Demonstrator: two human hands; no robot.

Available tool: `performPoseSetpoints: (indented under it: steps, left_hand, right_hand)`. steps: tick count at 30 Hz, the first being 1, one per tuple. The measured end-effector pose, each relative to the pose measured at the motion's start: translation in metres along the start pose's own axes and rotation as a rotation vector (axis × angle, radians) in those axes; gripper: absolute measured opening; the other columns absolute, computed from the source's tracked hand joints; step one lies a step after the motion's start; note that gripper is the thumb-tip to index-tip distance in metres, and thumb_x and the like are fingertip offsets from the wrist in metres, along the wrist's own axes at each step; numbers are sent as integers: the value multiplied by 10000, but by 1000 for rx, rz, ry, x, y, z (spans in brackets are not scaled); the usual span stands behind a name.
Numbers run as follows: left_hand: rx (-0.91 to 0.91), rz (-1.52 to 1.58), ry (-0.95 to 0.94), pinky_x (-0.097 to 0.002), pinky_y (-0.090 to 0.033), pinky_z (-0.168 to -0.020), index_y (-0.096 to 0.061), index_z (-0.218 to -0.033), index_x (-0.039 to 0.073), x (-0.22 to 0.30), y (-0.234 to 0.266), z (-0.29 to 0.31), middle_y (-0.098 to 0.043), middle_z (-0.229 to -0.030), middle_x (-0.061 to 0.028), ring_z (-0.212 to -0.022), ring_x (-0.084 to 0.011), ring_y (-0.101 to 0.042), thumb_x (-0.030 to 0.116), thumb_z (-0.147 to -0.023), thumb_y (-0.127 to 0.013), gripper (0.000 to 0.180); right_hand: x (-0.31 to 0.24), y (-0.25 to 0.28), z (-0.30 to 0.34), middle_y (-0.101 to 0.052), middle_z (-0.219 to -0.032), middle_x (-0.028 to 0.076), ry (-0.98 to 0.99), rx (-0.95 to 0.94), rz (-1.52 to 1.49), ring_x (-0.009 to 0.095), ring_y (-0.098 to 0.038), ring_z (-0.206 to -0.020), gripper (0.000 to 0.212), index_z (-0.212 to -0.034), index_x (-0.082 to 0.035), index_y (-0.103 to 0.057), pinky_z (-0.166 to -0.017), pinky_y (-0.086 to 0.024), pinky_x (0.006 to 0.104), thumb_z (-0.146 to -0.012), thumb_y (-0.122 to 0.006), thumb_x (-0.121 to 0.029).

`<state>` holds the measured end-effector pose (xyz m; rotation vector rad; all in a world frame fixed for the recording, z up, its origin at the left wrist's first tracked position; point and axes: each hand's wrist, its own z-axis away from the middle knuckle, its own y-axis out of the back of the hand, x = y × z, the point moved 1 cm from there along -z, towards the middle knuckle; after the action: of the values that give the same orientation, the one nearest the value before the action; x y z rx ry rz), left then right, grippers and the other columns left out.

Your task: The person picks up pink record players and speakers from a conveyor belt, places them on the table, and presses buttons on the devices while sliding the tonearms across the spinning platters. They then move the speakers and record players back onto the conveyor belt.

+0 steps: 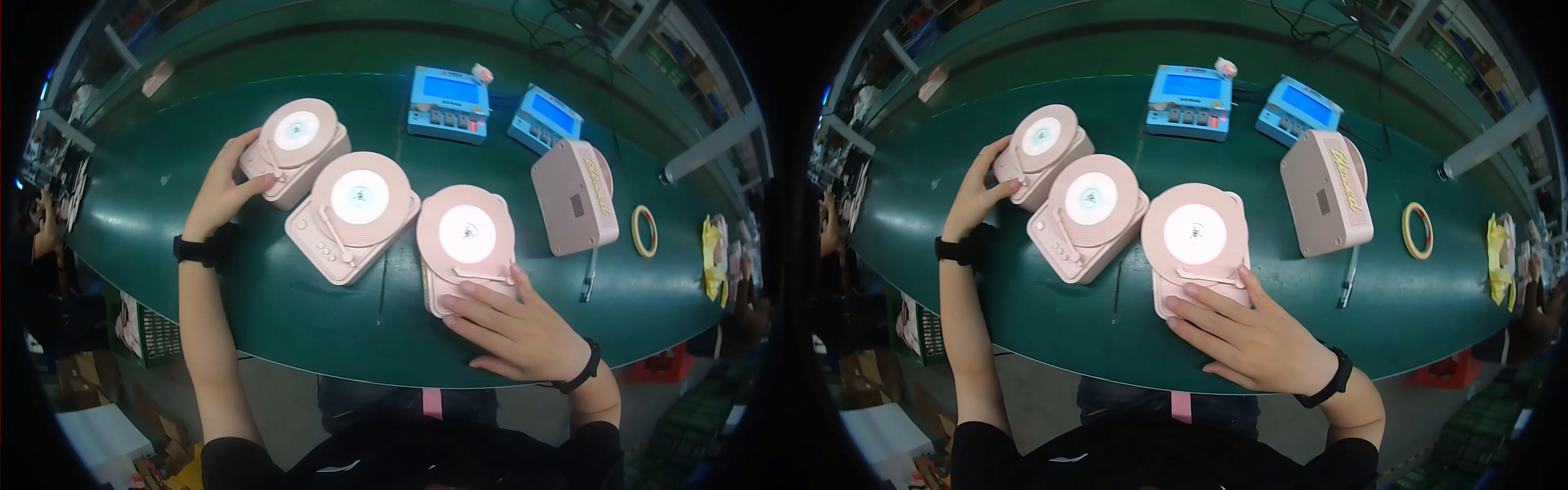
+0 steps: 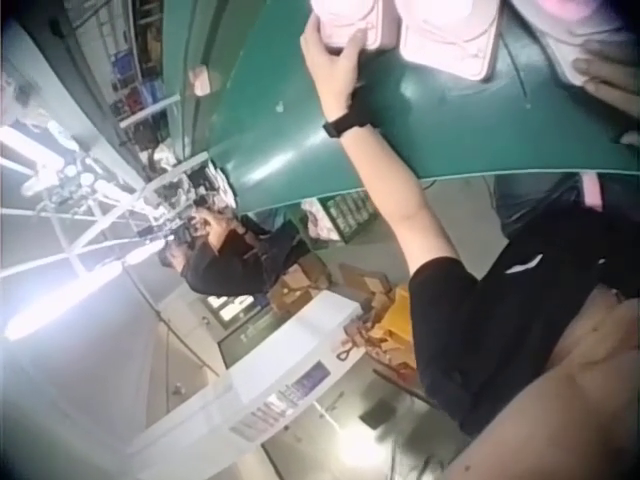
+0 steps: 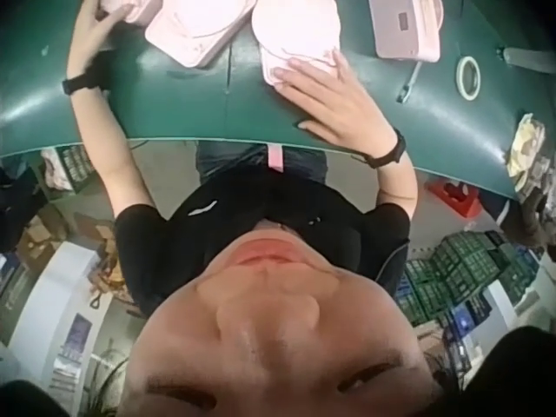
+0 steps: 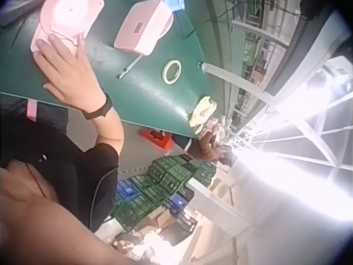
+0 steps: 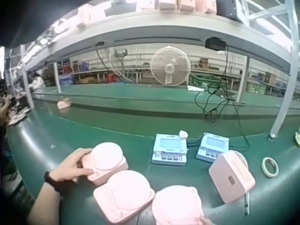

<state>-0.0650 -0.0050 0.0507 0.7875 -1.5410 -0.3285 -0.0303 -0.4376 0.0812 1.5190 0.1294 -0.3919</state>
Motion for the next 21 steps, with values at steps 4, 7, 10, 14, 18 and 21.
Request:
performPoseSetpoints:
  steps: [4,7,10,14,18,21]
  left_hand:
    - [3,37,14,-351,-360,-1033,-491,-1373,35,-5,-2,-1,-533,-1267,-135,-1202,-263,-489,274,-763,-739,701]
    - [5,20,1,-356,-347,-1043,-477,-1396,48,-4,-3,-1,-531,-1269,-131,-1206,-262,-484,271,-771,-725,709]
    - [-15,11,24,-361,-319,-1072,-461,-1419,67,0,-3,-1,-531,-1276,-131,-1231,-263,-470,275,-769,-713,727]
    - [-35,23,48,-356,-297,-1091,-457,-1426,76,-5,0,-1,-514,-1330,-136,-1275,-268,-445,281,-764,-705,736]
    - [-14,91,45,-354,-295,-1094,-456,-1427,88,-8,0,-1,-492,-1387,-137,-1305,-273,-430,282,-756,-700,740]
    - [-21,113,60,-355,-299,-1091,-450,-1427,82,-2,-4,-1,-486,-1403,-142,-1309,-273,-431,282,-754,-698,745]
  right_hand:
    - [1,-3,1,-378,-1515,44,16,9,-33,240,-327,-1418,656,-1423,-154,-447,-1101,-245,631,-836,-697,-305]
    - [1,-5,4,-424,-1492,32,15,32,-56,234,-351,-1407,611,-1404,-174,-487,-1106,-223,636,-849,-695,-325]
    - [1,-6,5,-424,-1492,32,25,50,-64,235,-359,-1401,601,-1407,-176,-485,-1098,-241,636,-860,-683,-328]
    - [0,-8,5,-424,-1490,47,37,46,-61,238,-383,-1385,583,-1398,-177,-496,-1092,-265,630,-863,-681,-315]
    - [-1,-6,4,-487,-1438,67,60,78,-30,229,-420,-1363,524,-1330,-142,-564,-1101,-306,561,-847,-695,-298]
    - [-1,-9,8,-537,-1384,70,159,146,47,238,-466,-1315,476,-1265,-115,-606,-1080,-356,499,-833,-707,-288]
